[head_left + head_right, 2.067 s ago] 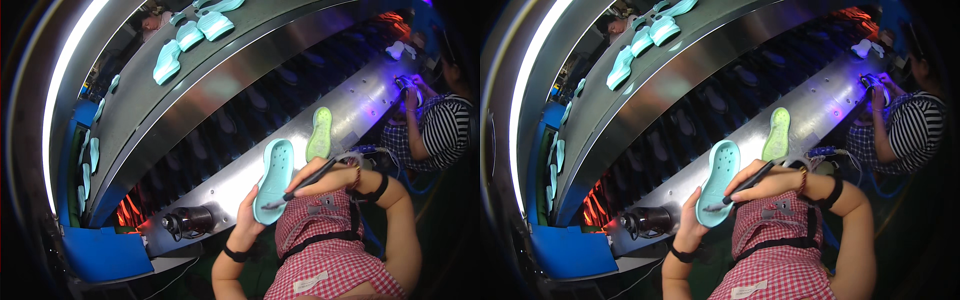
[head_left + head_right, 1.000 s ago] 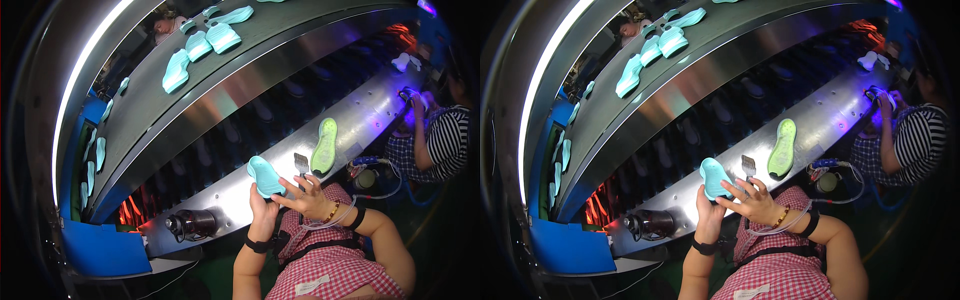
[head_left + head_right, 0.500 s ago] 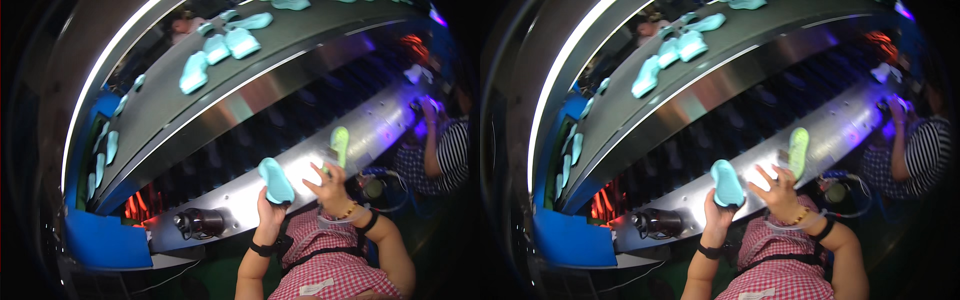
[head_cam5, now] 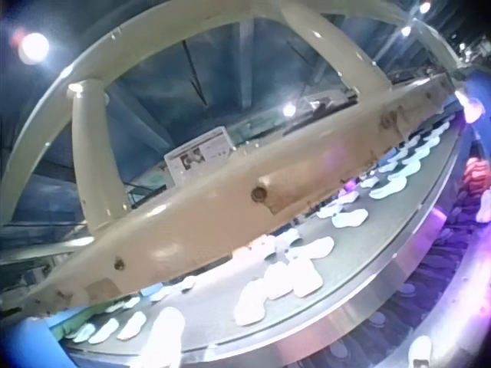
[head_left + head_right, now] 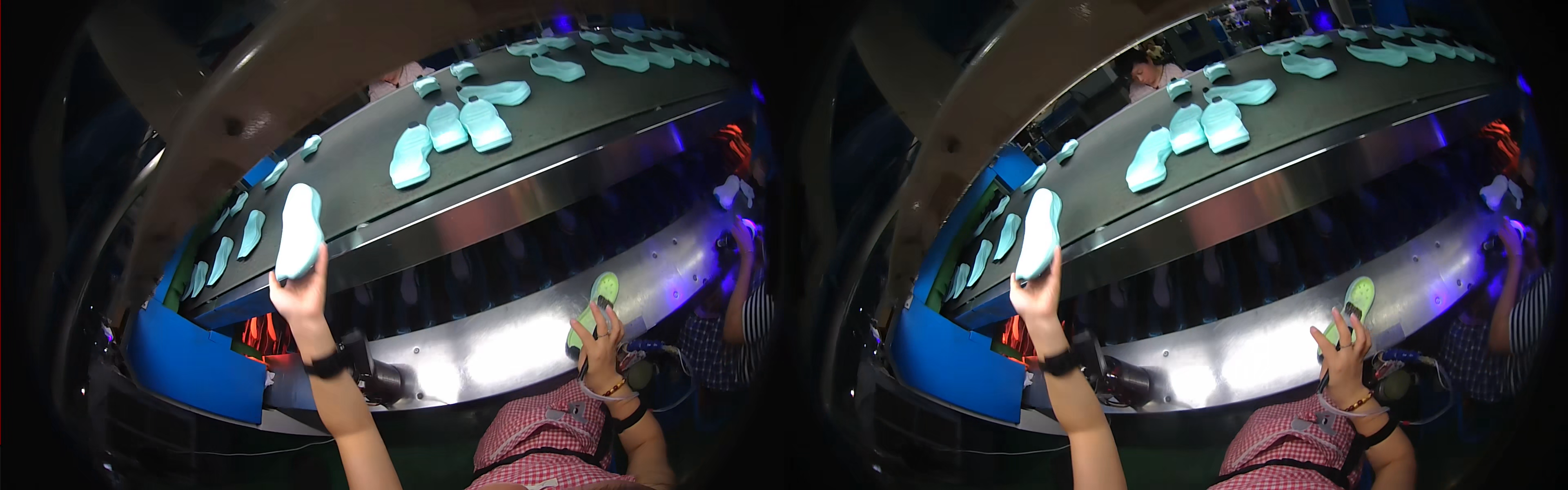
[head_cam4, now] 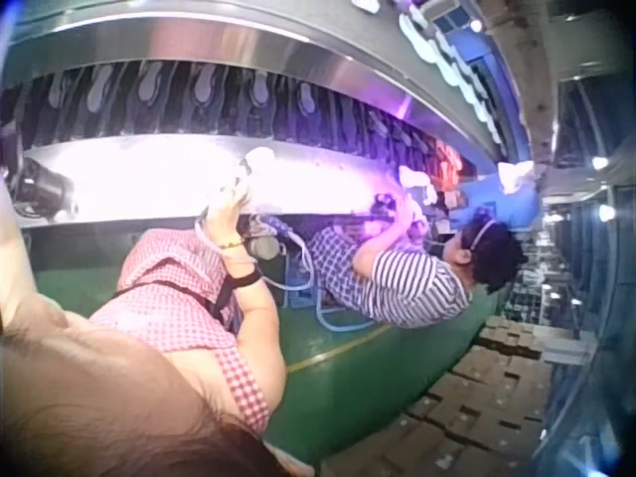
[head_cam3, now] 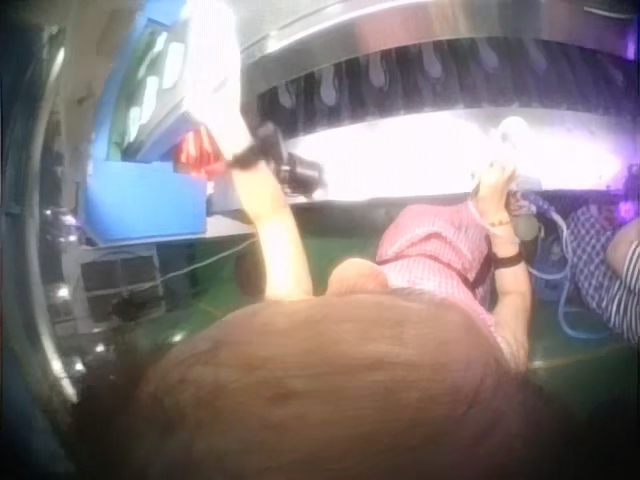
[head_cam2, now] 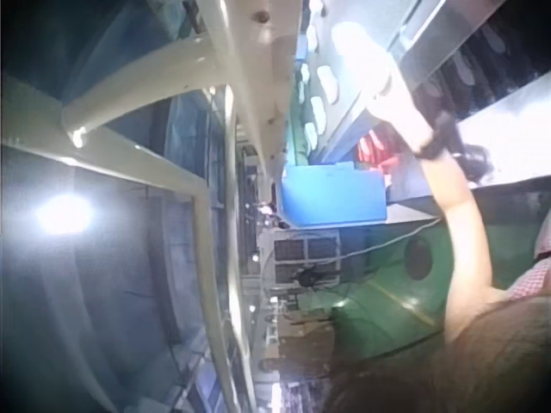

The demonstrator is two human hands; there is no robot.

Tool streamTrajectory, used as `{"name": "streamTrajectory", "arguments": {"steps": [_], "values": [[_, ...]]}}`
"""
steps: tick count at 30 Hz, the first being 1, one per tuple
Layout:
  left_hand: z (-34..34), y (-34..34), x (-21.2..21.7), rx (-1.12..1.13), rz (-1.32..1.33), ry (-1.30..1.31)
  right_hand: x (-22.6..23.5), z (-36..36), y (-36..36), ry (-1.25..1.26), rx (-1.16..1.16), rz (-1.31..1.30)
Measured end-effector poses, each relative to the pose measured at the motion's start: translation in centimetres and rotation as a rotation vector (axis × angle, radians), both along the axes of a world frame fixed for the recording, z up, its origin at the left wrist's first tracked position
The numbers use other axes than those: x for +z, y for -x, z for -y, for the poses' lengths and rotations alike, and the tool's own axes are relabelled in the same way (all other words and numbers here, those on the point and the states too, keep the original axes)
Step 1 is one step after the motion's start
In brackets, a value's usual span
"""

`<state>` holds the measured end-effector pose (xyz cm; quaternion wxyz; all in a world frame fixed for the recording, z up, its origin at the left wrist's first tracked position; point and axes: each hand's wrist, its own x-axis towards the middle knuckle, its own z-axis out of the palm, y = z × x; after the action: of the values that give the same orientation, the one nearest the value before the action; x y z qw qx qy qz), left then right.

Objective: Apply liquid adhesive or finish to shoe outsoles using a brush on an assembly line.

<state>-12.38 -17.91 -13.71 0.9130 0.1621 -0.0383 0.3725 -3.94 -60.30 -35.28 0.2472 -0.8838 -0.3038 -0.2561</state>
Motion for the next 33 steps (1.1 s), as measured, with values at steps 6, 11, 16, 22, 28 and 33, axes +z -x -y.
{"name": "streamTrajectory", "arguments": {"steps": [6,11,16,22,28,33], "values": [[1.4,-9.4,-0.6,0.317,-0.580,-0.654,-0.4,-0.4,0.2,-0.048,0.045,0.003],[6.7,-15.6,-1.4,0.904,-1.121,-1.976,-0.3,0.0,0.8,-0.003,0.095,0.047],[4.7,-13.8,-1.8,1.040,-0.710,-1.821,0.0,0.7,1.6,-0.038,0.092,0.005],[7.5,-5.9,-4.3,0.583,-0.623,-0.828,0.0,0.5,0.3,-0.059,0.163,0.024],[8.7,-0.1,-9.1,-0.283,-0.504,-0.726,0.4,0.6,0.3,-0.028,0.201,0.069],[16.1,4.6,-16.2,-0.791,-0.126,-0.205,0.7,0.4,0.9,0.010,0.265,-0.032]]}}
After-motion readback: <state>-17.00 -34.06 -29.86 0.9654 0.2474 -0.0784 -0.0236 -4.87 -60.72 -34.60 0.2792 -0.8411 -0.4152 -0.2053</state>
